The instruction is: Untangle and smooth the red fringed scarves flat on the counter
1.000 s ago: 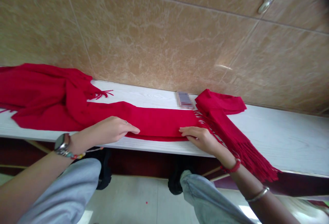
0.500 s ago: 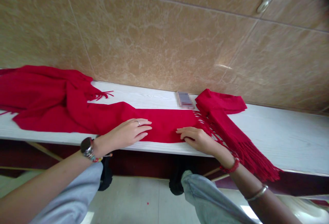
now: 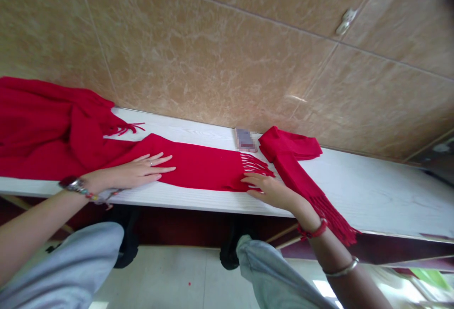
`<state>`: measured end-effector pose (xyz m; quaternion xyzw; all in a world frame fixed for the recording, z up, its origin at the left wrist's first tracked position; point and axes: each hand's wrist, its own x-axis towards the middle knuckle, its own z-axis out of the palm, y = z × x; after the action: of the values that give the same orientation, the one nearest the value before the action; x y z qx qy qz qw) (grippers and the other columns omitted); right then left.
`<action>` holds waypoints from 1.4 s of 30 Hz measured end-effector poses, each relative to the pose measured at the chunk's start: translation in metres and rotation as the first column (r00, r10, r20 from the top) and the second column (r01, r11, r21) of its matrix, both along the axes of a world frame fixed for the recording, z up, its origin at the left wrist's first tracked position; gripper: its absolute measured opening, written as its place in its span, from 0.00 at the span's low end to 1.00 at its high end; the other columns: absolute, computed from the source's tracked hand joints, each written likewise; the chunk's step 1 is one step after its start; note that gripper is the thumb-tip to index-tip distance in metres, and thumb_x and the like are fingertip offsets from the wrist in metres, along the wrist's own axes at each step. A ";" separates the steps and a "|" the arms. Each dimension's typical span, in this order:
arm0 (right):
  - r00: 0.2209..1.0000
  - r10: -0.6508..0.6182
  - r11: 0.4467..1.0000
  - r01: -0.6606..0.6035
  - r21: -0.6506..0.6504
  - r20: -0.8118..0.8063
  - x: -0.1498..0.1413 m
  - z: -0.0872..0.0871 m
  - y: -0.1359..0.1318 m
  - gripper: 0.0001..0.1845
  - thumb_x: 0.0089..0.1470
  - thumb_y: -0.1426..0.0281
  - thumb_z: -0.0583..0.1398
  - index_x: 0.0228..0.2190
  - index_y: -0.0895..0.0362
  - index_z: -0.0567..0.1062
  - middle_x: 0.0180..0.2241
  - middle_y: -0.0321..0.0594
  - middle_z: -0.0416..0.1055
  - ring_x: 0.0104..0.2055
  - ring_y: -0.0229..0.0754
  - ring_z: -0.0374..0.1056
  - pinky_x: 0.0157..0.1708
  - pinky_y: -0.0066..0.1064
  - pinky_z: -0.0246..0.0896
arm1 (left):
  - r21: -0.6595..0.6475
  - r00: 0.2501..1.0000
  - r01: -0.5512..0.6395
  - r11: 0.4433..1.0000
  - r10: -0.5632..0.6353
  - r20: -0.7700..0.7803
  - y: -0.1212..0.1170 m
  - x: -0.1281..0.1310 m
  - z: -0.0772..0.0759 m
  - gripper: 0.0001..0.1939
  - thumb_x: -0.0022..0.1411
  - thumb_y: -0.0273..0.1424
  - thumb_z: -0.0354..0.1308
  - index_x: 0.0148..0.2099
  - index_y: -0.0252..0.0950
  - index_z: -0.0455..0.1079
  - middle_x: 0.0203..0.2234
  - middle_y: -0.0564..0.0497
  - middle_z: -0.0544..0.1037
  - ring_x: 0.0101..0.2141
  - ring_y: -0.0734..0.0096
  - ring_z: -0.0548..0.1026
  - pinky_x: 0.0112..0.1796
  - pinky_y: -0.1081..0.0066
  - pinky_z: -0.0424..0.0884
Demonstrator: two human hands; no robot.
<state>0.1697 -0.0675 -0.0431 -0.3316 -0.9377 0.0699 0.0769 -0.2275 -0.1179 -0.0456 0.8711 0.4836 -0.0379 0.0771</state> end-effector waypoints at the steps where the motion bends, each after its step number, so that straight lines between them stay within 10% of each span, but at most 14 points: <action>1: 1.000 0.022 1.000 -0.022 0.004 0.003 -0.001 -0.001 -0.001 0.18 0.53 0.71 0.55 0.47 0.57 0.69 0.50 0.46 0.66 0.52 0.46 0.62 0.50 0.39 0.60 | 0.016 1.000 -0.010 1.000 0.010 0.009 -0.001 -0.008 0.001 0.21 0.67 0.33 0.37 0.62 0.47 0.49 0.62 0.53 0.47 0.61 0.59 0.41 0.55 0.52 0.42; 10: 0.992 0.117 0.983 -0.110 0.144 -0.044 -0.018 0.009 -0.006 0.15 0.52 0.72 0.57 0.43 0.57 0.73 0.49 0.47 0.67 0.51 0.48 0.62 0.49 0.42 0.61 | 0.307 0.996 0.055 0.950 -0.075 0.055 -0.001 0.035 0.019 0.18 0.63 0.26 0.41 0.48 0.40 0.69 0.57 0.53 0.61 0.58 0.69 0.53 0.57 0.63 0.47; 16: 0.956 0.274 0.934 -0.239 0.265 -0.102 -0.053 -0.002 -0.017 0.15 0.53 0.75 0.55 0.44 0.60 0.71 0.45 0.47 0.70 0.48 0.44 0.65 0.47 0.35 0.63 | 0.226 0.983 0.142 0.964 -0.165 0.085 -0.002 0.079 -0.002 0.24 0.65 0.41 0.42 0.62 0.45 0.48 0.60 0.52 0.52 0.60 0.67 0.48 0.56 0.62 0.45; 22: 0.909 0.370 0.894 -0.292 0.340 -0.191 -0.053 -0.022 -0.013 0.13 0.52 0.80 0.51 0.34 0.63 0.75 0.38 0.50 0.74 0.41 0.44 0.70 0.41 0.33 0.67 | 0.171 0.986 0.147 0.974 -0.157 0.047 -0.002 0.070 -0.018 0.26 0.64 0.43 0.42 0.63 0.46 0.46 0.60 0.50 0.52 0.60 0.65 0.48 0.56 0.61 0.45; 29: 0.857 0.303 0.941 -0.199 0.275 -0.417 -0.041 -0.036 -0.008 0.13 0.53 0.79 0.50 0.34 0.58 0.73 0.34 0.44 0.74 0.39 0.41 0.70 0.39 0.34 0.68 | 0.370 0.995 0.100 0.924 -0.091 -0.041 -0.010 0.064 0.005 0.13 0.64 0.28 0.46 0.47 0.38 0.68 0.46 0.49 0.71 0.46 0.69 0.68 0.48 0.69 0.60; 42: 0.892 0.262 0.960 -0.201 0.197 -0.367 -0.038 -0.031 -0.004 0.12 0.53 0.77 0.51 0.31 0.57 0.74 0.33 0.44 0.72 0.37 0.41 0.69 0.37 0.33 0.68 | 0.317 0.987 0.119 0.941 -0.077 -0.142 -0.019 0.051 0.010 0.22 0.57 0.15 0.44 0.50 0.39 0.64 0.45 0.48 0.70 0.44 0.68 0.70 0.39 0.73 0.66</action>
<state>0.1320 -0.0715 -0.0741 -0.1897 -0.9389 0.0705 0.2783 -0.1765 -0.1373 -0.0351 0.8906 0.4432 -0.0172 -0.1002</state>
